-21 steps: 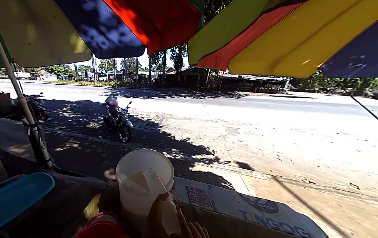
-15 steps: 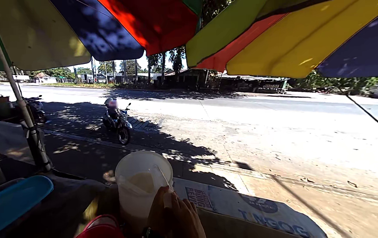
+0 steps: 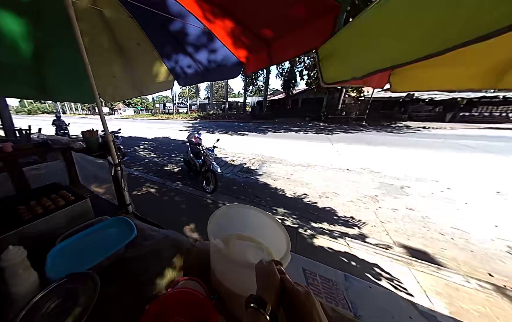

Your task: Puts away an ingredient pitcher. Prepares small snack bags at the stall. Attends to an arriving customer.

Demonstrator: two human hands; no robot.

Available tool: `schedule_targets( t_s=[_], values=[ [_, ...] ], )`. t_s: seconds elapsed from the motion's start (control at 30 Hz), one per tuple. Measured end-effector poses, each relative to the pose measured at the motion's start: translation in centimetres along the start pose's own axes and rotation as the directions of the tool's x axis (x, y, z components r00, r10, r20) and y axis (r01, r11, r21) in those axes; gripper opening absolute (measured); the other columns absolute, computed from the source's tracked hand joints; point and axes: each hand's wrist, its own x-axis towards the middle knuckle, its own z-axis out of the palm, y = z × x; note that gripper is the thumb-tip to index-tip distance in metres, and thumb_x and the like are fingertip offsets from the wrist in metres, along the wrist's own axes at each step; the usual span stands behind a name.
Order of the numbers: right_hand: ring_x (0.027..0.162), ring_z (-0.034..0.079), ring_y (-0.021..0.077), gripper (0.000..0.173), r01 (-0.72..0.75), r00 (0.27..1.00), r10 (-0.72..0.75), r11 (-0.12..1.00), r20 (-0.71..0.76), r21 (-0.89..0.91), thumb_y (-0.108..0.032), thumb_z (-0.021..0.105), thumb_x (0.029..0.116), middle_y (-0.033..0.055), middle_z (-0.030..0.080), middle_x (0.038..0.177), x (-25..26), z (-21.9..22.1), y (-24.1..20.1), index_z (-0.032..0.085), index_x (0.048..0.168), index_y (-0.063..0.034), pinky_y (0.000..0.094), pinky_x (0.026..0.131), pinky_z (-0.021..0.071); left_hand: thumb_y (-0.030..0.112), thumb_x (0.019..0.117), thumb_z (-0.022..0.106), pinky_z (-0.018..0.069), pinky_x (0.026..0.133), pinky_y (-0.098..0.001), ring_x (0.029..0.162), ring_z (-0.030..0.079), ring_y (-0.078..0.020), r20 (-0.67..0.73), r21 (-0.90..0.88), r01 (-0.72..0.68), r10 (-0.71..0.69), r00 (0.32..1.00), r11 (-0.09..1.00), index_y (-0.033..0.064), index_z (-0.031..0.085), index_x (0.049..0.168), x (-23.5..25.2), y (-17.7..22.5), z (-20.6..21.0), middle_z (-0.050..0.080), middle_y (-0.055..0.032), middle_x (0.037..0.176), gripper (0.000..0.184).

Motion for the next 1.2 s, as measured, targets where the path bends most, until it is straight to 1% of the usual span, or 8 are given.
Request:
schedule_targets(
  t_s=[0.2, 0.5, 0.63, 0.77, 0.87, 0.93, 1.07, 1.2],
  values=[
    [0.081, 0.072, 0.0284, 0.042, 0.171, 0.96, -0.098, 0.948, -0.264, 0.268, -0.017, 0.061, 0.0978, 0.0086, 0.074, 0.085, -4.1, 0.3, 1.7, 0.064, 0.135, 0.0012, 0.0562, 0.086, 0.055, 0.009, 0.107, 0.038, 0.0526, 0.071, -0.0318, 0.072, 0.06, -0.0142, 0.184, 0.236, -0.405, 0.369, 0.911, 0.883, -0.0035, 0.061, 0.119, -2.3, 2.3, -2.1, 0.063, -0.0079, 0.083, 0.028],
    [0.087, 0.073, 0.0234, 0.029, -0.367, 0.929, 0.341, 0.797, 0.144, 0.48, -0.012, 0.055, 0.1033, 0.0186, 0.074, 0.099, -25.1, -3.6, 9.9, 0.069, 0.121, 0.0057, 0.0383, 0.082, 0.0602, 0.021, 0.1082, 0.019, 0.0493, 0.069, -0.0286, 0.072, 0.055, -0.0106, 0.354, 0.244, 0.071, -0.157, 0.922, 0.967, -0.0021, 0.062, 0.105, -13.0, -13.5, -5.8, 0.059, -0.0037, 0.083, 0.048],
    [0.091, 0.072, 0.0226, 0.032, -0.564, 0.812, 0.552, 0.663, 0.187, 0.492, -0.016, 0.051, 0.1061, 0.0182, 0.073, 0.103, -31.6, -3.4, 11.1, 0.067, 0.124, 0.0055, 0.0391, 0.084, 0.0599, 0.034, 0.105, 0.053, 0.0495, 0.096, -0.0569, 0.11, 0.063, -0.041, 0.524, 0.709, -0.167, -0.353, 0.776, 0.685, -0.0038, 0.059, 0.133, -16.1, -16.9, -4.8, 0.062, -0.0291, 0.122, 0.047],
    [0.096, 0.072, 0.0325, 0.031, -0.71, 0.704, 0.674, 0.672, 0.224, 0.209, -0.013, 0.049, 0.1037, 0.0216, 0.073, 0.105, -35.5, -2.8, 10.9, 0.069, 0.12, 0.0038, 0.0499, 0.088, 0.0571, 0.054, 0.0942, 0.066, 0.0418, 0.107, -0.0637, 0.13, 0.054, -0.0494, 0.575, 0.818, -0.48, -0.433, 0.694, 0.317, 0.0099, 0.045, 0.155, -18.2, -16.2, -1.4, 0.047, -0.0302, 0.15, 0.078],
    [0.114, 0.067, 0.0403, 0.031, -0.764, 0.587, 0.699, 0.645, 0.408, -0.005, -0.011, 0.048, 0.1031, 0.0239, 0.071, 0.118, -36.4, -1.3, 11.7, 0.07, 0.122, 0.0007, 0.0598, 0.099, 0.0514, 0.021, 0.1024, 0.059, 0.0549, 0.097, -0.0489, 0.108, 0.069, -0.033, 0.799, 0.563, -0.519, -0.263, 0.541, 0.643, 0.0011, 0.061, 0.137, -20.3, -17.7, 2.0, 0.068, -0.0208, 0.123, 0.04],
    [0.117, 0.065, 0.0423, 0.03, -0.76, 0.573, 0.669, 0.65, 0.473, 0.001, -0.011, 0.051, 0.1027, 0.0261, 0.068, 0.121, -36.2, 0.2, 12.4, 0.07, 0.121, 0.002, 0.0606, 0.101, 0.0497, 0.019, 0.1088, 0.045, 0.0536, 0.101, -0.0488, 0.118, 0.066, -0.0321, 0.843, 0.442, -0.165, -0.346, 0.411, 0.882, -0.0033, 0.052, 0.142, -21.6, -20.1, 4.1, 0.064, -0.0229, 0.131, 0.041],
    [0.117, 0.064, 0.045, 0.054, -0.795, 0.571, 0.758, 0.606, 0.316, -0.017, -0.037, 0.065, 0.0989, 0.0305, 0.064, 0.126, -34.1, 2.5, 13.0, 0.061, 0.133, 0.005, 0.0572, 0.1, 0.0509, 0.031, 0.1094, 0.044, 0.0217, 0.124, -0.0547, 0.152, 0.022, -0.0474, 0.591, 0.528, 0.076, -0.431, 0.681, 0.846, -0.0064, 0.029, 0.157, -20.8, -23.7, 5.5, 0.02, -0.0353, 0.163, 0.062],
    [0.126, 0.058, 0.047, 0.075, -0.809, 0.476, 0.814, 0.554, 0.331, -0.198, -0.046, 0.073, 0.0905, 0.0331, 0.06, 0.132, -30.6, 4.3, 12.1, 0.056, 0.135, 0.0113, 0.0575, 0.102, 0.0491, 0.029, 0.1092, 0.044, 0.0236, 0.124, -0.0516, 0.153, 0.02, -0.0472, 0.554, 0.583, -0.026, -0.373, 0.744, 0.812, -0.0042, 0.028, 0.158, -18.1, -23.8, 5.0, 0.015, -0.0362, 0.163, 0.061]
  ],
)
